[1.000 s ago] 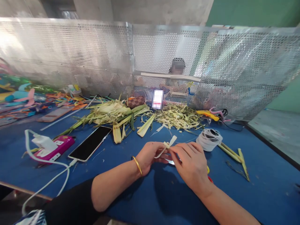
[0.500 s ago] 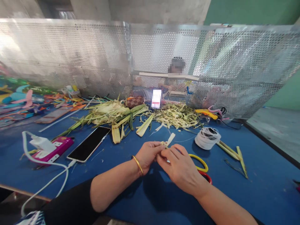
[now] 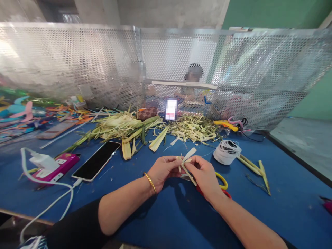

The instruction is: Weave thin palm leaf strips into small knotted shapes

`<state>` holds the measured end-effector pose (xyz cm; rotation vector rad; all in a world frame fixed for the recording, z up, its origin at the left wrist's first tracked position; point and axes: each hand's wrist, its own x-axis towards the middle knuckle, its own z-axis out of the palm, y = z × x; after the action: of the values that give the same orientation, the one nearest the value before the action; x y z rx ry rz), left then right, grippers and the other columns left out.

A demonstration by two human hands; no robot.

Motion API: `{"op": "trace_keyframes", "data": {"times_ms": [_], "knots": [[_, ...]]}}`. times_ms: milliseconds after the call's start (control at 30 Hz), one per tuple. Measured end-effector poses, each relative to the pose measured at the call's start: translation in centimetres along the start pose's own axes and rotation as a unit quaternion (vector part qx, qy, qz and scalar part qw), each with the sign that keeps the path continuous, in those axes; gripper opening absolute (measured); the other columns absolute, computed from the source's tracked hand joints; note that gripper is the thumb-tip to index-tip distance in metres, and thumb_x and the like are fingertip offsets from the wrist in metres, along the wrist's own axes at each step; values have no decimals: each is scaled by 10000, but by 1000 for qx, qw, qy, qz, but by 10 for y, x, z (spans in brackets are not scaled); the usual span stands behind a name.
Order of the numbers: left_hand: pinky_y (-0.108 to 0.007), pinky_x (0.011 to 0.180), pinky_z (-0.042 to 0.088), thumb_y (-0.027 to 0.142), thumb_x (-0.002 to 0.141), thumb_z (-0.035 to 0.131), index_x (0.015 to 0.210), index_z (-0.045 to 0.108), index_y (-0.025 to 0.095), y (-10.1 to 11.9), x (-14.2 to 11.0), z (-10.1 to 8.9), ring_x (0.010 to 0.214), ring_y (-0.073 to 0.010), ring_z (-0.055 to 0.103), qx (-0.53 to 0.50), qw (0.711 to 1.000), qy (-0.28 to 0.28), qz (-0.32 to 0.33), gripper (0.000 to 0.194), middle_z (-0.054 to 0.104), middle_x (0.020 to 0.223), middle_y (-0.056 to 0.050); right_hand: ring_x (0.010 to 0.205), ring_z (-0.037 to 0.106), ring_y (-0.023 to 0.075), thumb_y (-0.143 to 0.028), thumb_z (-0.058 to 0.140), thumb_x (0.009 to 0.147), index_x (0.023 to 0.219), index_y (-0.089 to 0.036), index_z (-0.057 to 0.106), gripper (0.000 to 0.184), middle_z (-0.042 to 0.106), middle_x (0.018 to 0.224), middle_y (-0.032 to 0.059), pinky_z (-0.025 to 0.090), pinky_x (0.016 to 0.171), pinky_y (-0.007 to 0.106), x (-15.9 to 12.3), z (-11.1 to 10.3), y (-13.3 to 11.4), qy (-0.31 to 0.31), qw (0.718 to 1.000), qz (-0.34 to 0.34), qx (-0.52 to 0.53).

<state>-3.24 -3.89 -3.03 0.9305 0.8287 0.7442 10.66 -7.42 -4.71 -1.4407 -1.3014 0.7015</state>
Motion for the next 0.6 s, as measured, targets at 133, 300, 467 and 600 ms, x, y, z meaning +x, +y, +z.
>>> {"op": "trace_keyframes", "data": {"times_ms": [133, 300, 467, 600], "knots": [[-191, 568, 449, 313, 578, 797, 706, 693, 108, 0, 0, 0, 541, -78, 550, 22, 999, 12, 24, 263, 618, 590, -14, 475, 482, 122, -375, 621, 718, 645, -192, 521, 222, 546, 533, -32, 380, 447, 236, -1, 3, -1, -46, 984, 117, 124], [-183, 547, 446, 247, 580, 786, 728, 692, 117, 3, 5, -5, 565, -83, 573, -30, 996, 80, 22, 218, 655, 670, -34, 538, 582, 162, -348, 540, 816, 799, -200, 550, 149, 636, 635, 3, 449, 513, 274, 1, -5, 2, -18, 998, -45, -39], [-176, 508, 401, 216, 563, 764, 715, 697, 120, 3, 6, -6, 547, -78, 553, -34, 996, 81, 14, 191, 623, 620, -15, 781, 634, 176, -111, 439, 875, 965, -199, 616, 217, 699, 871, 49, 445, 760, 324, -1, -12, -1, -45, 858, -408, -309], [-184, 424, 249, 262, 561, 745, 718, 714, 124, -1, 3, -1, 473, -60, 455, 38, 996, 65, 40, 212, 579, 553, 5, 751, 612, 161, -113, 454, 891, 873, -195, 645, 208, 686, 832, 47, 415, 808, 343, -2, -12, -7, -4, 817, -462, -344]]}}
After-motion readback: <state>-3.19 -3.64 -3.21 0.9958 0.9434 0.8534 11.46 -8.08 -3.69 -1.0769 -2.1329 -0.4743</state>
